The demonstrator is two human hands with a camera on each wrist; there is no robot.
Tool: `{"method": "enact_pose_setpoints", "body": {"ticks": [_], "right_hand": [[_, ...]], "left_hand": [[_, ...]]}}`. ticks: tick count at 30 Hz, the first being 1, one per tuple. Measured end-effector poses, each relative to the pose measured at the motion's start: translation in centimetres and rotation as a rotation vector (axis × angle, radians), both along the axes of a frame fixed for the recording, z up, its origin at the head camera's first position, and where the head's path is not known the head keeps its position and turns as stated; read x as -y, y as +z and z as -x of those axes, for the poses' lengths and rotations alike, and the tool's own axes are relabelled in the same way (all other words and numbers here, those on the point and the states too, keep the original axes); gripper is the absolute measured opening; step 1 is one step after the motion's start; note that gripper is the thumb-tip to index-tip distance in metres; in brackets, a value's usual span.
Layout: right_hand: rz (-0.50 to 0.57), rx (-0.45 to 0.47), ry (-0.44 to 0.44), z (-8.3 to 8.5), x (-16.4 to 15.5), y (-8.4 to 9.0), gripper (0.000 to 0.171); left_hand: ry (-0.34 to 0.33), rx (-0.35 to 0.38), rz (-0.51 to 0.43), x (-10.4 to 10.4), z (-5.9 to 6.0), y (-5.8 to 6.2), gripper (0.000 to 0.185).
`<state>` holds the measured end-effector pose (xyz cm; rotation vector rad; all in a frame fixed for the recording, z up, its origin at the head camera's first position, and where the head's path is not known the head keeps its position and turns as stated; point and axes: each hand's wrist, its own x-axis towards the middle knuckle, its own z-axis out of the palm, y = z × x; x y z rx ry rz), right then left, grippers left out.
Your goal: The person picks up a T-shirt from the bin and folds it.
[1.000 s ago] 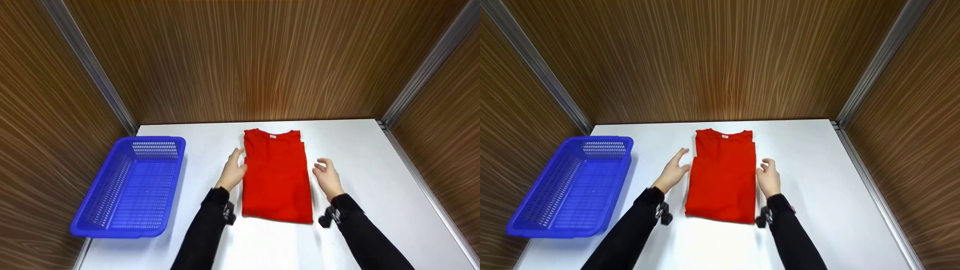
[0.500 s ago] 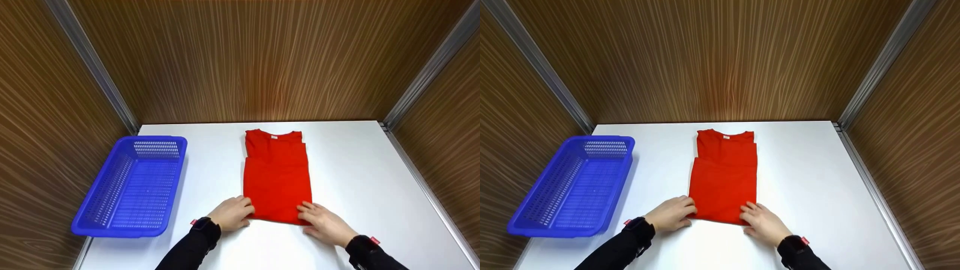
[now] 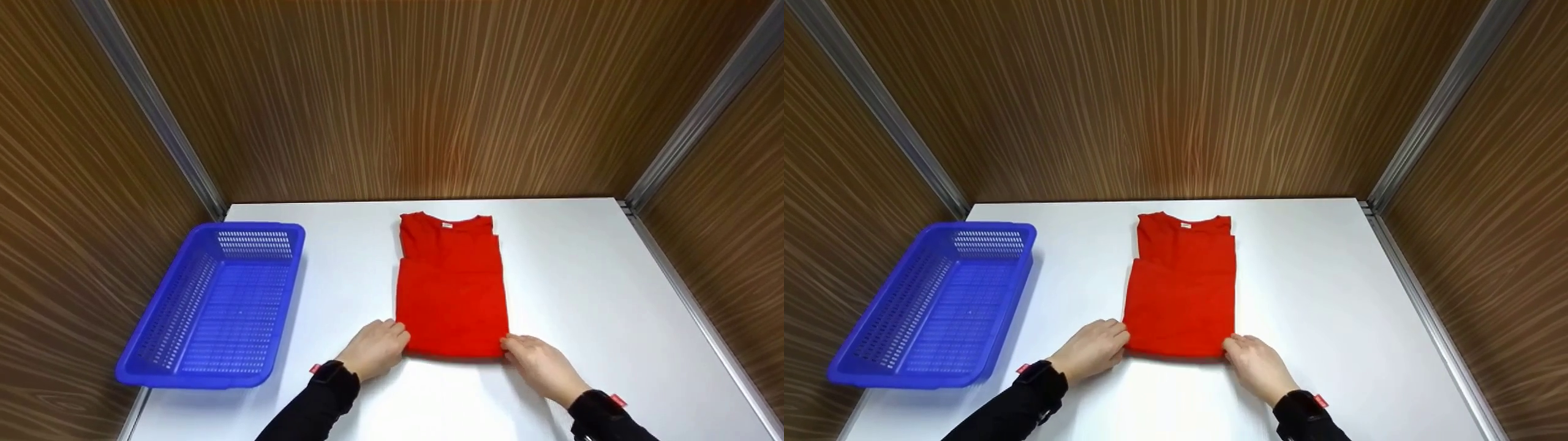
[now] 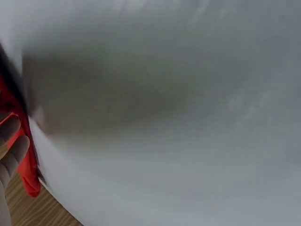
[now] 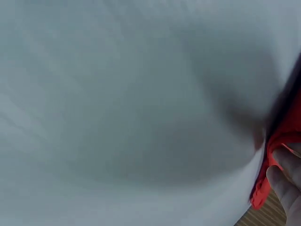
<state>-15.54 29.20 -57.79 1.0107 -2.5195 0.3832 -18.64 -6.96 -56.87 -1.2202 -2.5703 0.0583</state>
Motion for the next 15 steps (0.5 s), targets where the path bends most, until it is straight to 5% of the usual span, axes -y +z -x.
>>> {"method": "enact_pose_setpoints", "body": {"ticks": [4, 8, 15], "right_hand": [[0.133, 0.18, -0.016, -0.3, -0.4, 1.9, 0.025], [0.229, 0.461, 0.049, -0.5, -0.9, 4.9, 0.015], [0.366, 0.936, 0.249, -1.0, -1.6, 9.8, 0.013]], "left_hand": [[-0.015, 0.11, -0.16, 0.7, -0.3, 2.1, 0.015], [-0.038, 0.317, -0.271, 1.8, -0.8, 4.7, 0.013], [-0.045, 0.922, -0.408, 3.6, -1.6, 9.1, 0.006]]}}
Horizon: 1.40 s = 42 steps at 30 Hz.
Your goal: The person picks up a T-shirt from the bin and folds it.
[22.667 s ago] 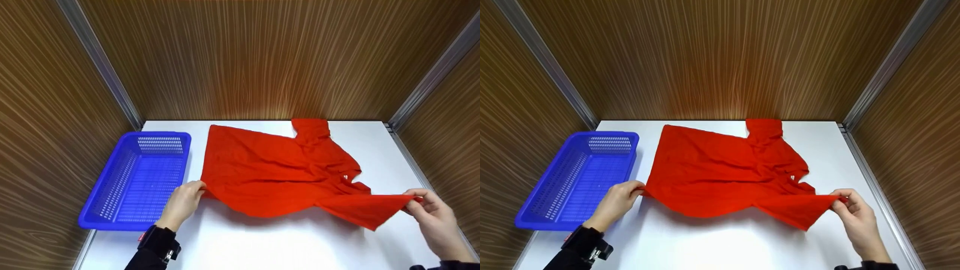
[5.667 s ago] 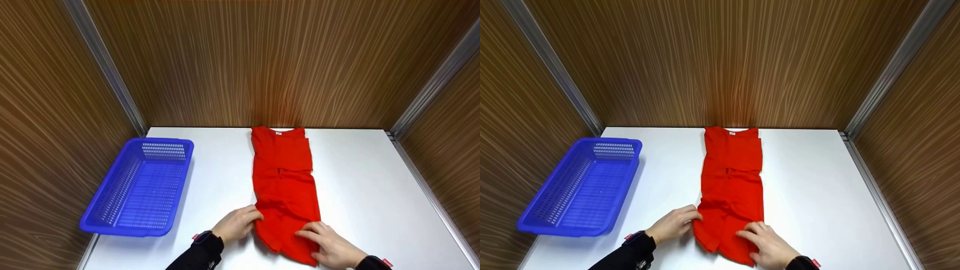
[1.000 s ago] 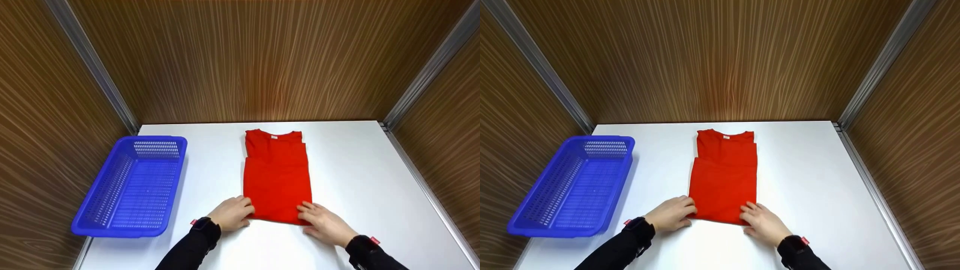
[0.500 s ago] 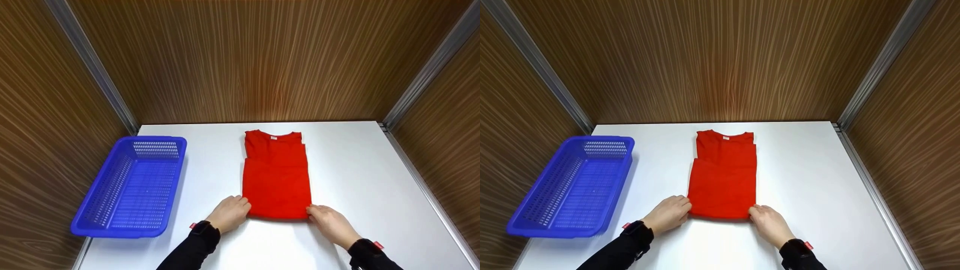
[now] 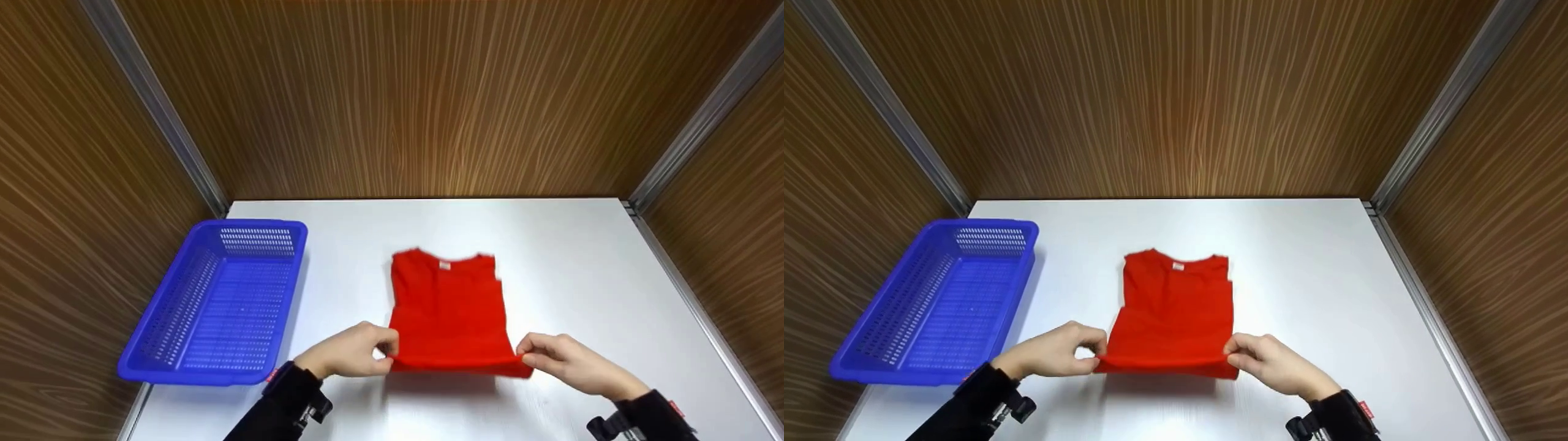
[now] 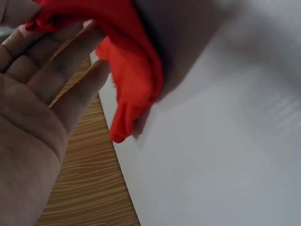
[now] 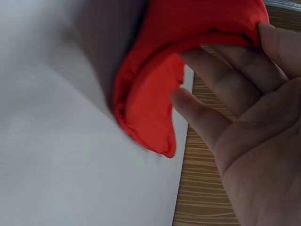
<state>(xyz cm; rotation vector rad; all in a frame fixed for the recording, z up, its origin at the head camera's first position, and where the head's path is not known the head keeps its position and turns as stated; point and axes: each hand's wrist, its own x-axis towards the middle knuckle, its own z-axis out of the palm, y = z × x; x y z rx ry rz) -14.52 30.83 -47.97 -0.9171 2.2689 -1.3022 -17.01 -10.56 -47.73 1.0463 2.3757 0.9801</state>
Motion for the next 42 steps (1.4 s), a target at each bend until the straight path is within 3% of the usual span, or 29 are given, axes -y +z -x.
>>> {"method": "enact_pose_setpoints", "body": {"ticks": [5, 7, 9, 11, 14, 17, 20, 22, 25, 29, 31, 33, 35, 37, 39, 42], "right_hand": [[0.208, 0.291, 0.079, 0.2, 0.1, 1.9, 0.018], [0.251, 0.341, 0.071, 0.7, 0.2, 2.2, 0.02], [0.256, 0.337, 0.028, 1.4, 0.4, 2.3, 0.021], [0.223, 0.317, -0.066, 2.2, 0.6, 2.2, 0.023], [0.168, 0.292, -0.242, 3.4, 1.0, 1.7, 0.029], [0.134, 0.287, -0.395, 4.6, 1.5, 0.9, 0.034], [0.113, 0.285, -0.508, 5.7, 2.1, -0.2, 0.031], [0.093, 0.28, -0.557, 6.6, 2.5, -1.2, 0.028], [0.038, 0.254, -0.604, 7.7, 2.9, -2.8, 0.026], [-0.1, 0.087, -0.658, 8.6, 3.3, -4.4, 0.022], [-0.198, -0.051, -0.671, 8.5, 3.8, -4.9, 0.022], [-0.28, -0.177, -0.649, 8.0, 4.6, -5.2, 0.026], [-0.352, -0.286, -0.574, 7.2, 5.9, -5.6, 0.034], [-0.423, -0.347, -0.465, 6.4, 7.4, -6.3, 0.044], [-0.498, -0.411, -0.372, 5.5, 8.7, -7.5, 0.054], [-0.637, -0.452, -0.318, 4.5, 9.9, -9.5, 0.068]], "left_hand": [[0.046, 0.351, -0.188, 0.6, 0.2, 1.6, 0.009], [0.102, 0.437, -0.257, 0.6, 0.6, 1.7, 0.011], [0.179, 0.477, -0.313, 0.4, 1.1, 1.6, 0.011], [0.265, 0.439, -0.34, -0.1, 1.8, 1.4, 0.011], [0.406, 0.299, -0.339, -1.1, 3.1, 0.8, 0.01], [0.525, 0.097, -0.267, -2.4, 4.5, -0.1, 0.008], [0.615, -0.05, -0.169, -3.5, 5.6, -1.2, 0.006], [0.653, -0.095, -0.123, -4.0, 6.2, -2.0, 0.005], [0.696, -0.104, -0.072, -4.4, 6.9, -3.3, 0.007], [0.734, -0.142, 0.009, -4.7, 7.2, -4.9, 0.011], [0.723, -0.248, 0.074, -4.9, 7.0, -5.8, 0.015], [0.65, -0.41, 0.163, -5.3, 6.6, -6.8, 0.019], [0.523, -0.578, 0.265, -5.9, 6.0, -7.8, 0.023], [0.372, -0.666, 0.354, -6.7, 5.2, -8.5, 0.029], [0.257, -0.635, 0.419, -7.5, 4.4, -9.0, 0.041], [0.213, -0.511, 0.492, -8.2, 3.2, -9.6, 0.058]]}}
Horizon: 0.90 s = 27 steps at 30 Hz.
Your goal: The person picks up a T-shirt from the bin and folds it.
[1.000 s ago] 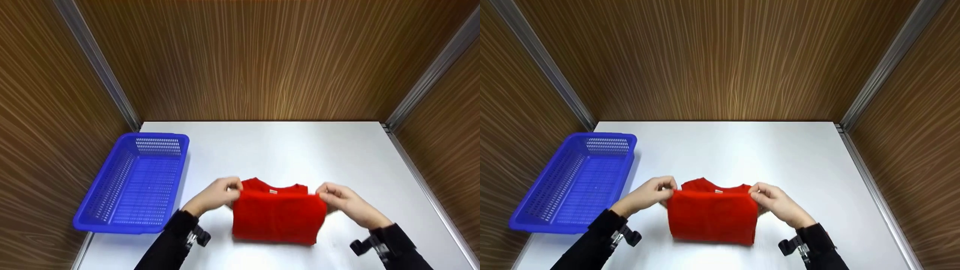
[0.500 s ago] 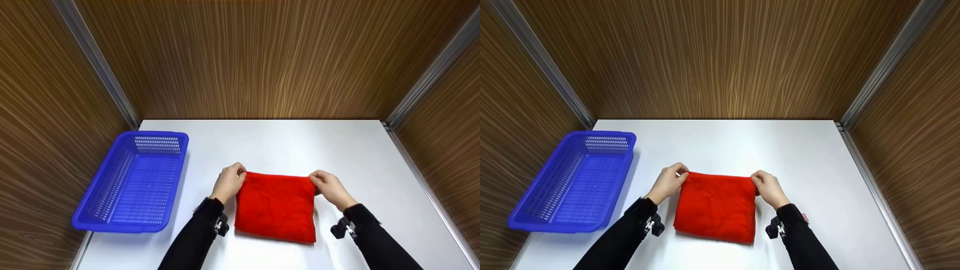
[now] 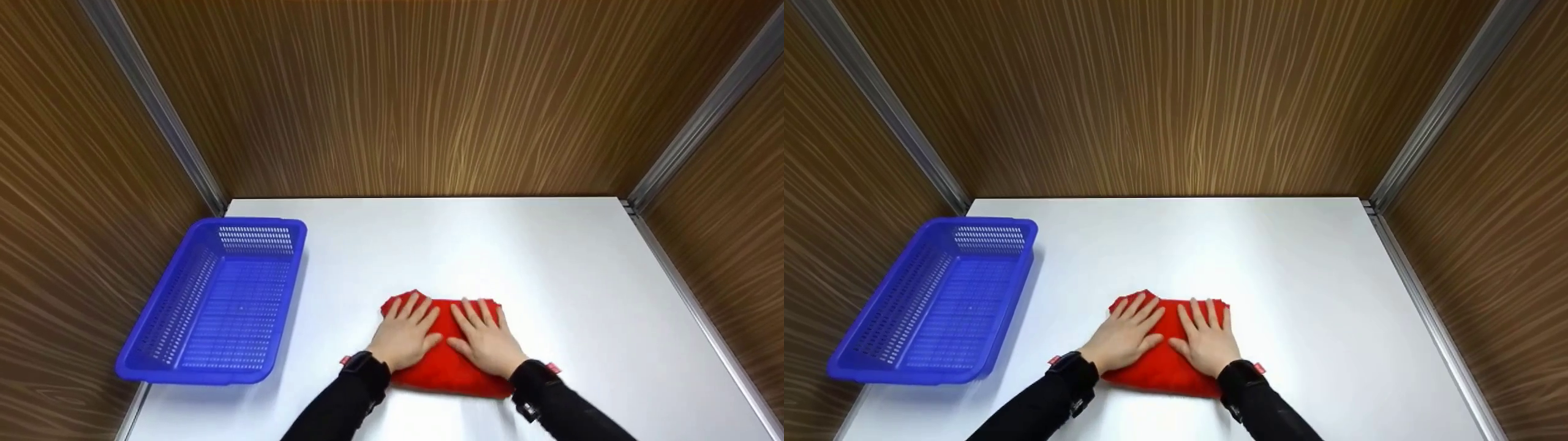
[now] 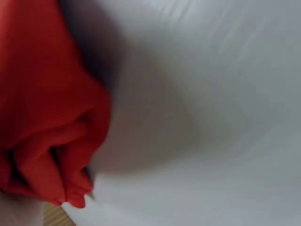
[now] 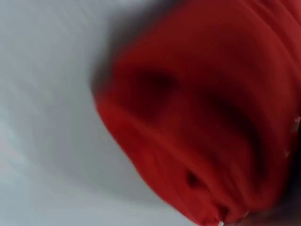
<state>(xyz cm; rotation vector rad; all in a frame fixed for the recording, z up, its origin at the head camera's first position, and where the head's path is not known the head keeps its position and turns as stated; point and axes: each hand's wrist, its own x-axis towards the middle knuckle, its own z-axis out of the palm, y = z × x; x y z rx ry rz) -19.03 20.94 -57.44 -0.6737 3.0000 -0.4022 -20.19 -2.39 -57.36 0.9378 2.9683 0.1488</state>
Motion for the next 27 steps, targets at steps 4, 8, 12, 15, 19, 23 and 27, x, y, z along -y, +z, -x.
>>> {"method": "enact_pose_setpoints", "body": {"ticks": [4, 8, 12, 15, 19, 23, 27], "right_hand": [[-0.083, -0.021, -0.061, -0.4, 0.2, -1.7, 0.077], [-0.016, -0.033, -0.034, -1.4, -0.3, -2.0, 0.081], [0.034, -0.019, 0.04, -3.6, -1.1, -1.8, 0.082], [-0.02, -0.018, 0.054, -4.7, -1.7, -2.1, 0.083], [-0.075, -0.015, 0.044, -5.1, -2.4, -2.9, 0.083], [-0.051, 0.036, 0.052, -4.4, -3.1, -2.2, 0.079], [-0.003, 0.079, -0.004, -1.9, -4.6, 1.0, 0.076]], "left_hand": [[0.051, 0.018, 0.033, 0.6, -0.7, -1.2, 0.065], [0.015, -0.037, 0.008, 1.5, -1.3, -2.2, 0.068], [-0.058, -0.034, -0.022, 2.2, -2.3, -2.6, 0.071], [-0.072, -0.03, -0.009, 2.5, -3.0, -3.0, 0.071], [-0.054, -0.031, -0.005, 2.6, -3.4, -3.6, 0.07], [0.0, 0.022, -0.075, 3.0, -2.9, -2.7, 0.069], [0.111, 0.056, -0.128, 4.8, -0.6, 0.4, 0.068]]}}
